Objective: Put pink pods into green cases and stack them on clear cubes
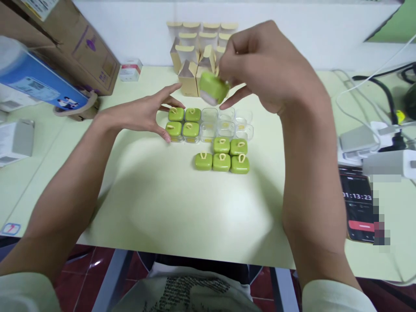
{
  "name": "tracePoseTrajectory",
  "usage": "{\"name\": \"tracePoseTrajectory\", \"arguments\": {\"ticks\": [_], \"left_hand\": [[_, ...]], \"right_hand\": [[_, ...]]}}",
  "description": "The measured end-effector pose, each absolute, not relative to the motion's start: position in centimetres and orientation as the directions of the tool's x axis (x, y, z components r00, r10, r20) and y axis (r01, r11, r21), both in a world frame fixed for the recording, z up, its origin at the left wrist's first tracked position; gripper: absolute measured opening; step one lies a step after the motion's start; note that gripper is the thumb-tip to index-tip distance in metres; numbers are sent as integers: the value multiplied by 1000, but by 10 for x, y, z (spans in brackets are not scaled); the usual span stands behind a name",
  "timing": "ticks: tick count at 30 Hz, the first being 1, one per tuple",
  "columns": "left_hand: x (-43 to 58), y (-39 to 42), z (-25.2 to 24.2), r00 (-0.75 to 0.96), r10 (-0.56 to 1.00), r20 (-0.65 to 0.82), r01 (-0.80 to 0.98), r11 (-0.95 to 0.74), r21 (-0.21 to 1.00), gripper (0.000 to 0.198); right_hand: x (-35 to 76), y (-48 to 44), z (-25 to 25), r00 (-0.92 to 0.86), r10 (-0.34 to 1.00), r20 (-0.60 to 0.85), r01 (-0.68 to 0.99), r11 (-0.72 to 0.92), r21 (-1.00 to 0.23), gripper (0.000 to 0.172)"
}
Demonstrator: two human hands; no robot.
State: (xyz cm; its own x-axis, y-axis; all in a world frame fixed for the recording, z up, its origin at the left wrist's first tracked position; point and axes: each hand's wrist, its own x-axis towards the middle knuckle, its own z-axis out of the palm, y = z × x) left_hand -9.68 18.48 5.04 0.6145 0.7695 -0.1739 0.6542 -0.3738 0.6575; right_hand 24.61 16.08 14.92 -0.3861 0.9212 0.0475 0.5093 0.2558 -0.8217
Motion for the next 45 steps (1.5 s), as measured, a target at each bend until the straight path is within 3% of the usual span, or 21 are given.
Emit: {"name": "tracePoseTrajectory", "arguments": {"ticks": [1,3,5,7,10,13,16,19,23,29,37,45], "left_hand": [[-98,186,50,631,753,-187,638,-367,677,177],[-98,187,49,656,728,-198,609,-356,709,175],[-98,187,49,645,740,-191,616,-356,703,176],[-96,185,49,612,770,-179,649,-360,670,178],[-94,180,51,599,786,-152,666,-384,639,178],[-86,174,57,603,786,-135,674,-412,613,177],[-66,173,70,590,801,-103,686,-430,588,179],[-38,179,82,629,774,-74,643,-464,609,176],[-12,189,87,688,716,-119,609,-480,632,192],[-8,184,70,656,744,-123,619,-438,652,184],[-4,183,57,682,729,-59,580,-489,652,169],[-8,180,58,660,745,-96,617,-464,635,175]], "right_hand": [[248,170,141,-355,934,27,360,163,-919,20],[250,187,125,-320,944,-85,121,-48,-991,10],[249,199,112,-343,918,-199,-9,-215,-977,25],[249,204,104,-362,905,-222,-33,-251,-967,35],[251,204,98,-388,907,-161,52,-153,-987,8],[254,204,95,-427,903,-54,290,80,-954,32],[250,204,94,-482,876,31,526,317,-789,35],[241,204,95,-554,833,12,623,423,-658,36],[231,202,92,-615,788,5,680,534,-502,38],[228,203,88,-645,763,-47,697,561,-446,29],[224,199,89,-644,763,-49,723,587,-365,35],[225,198,88,-594,802,-57,771,548,-323,23]]}}
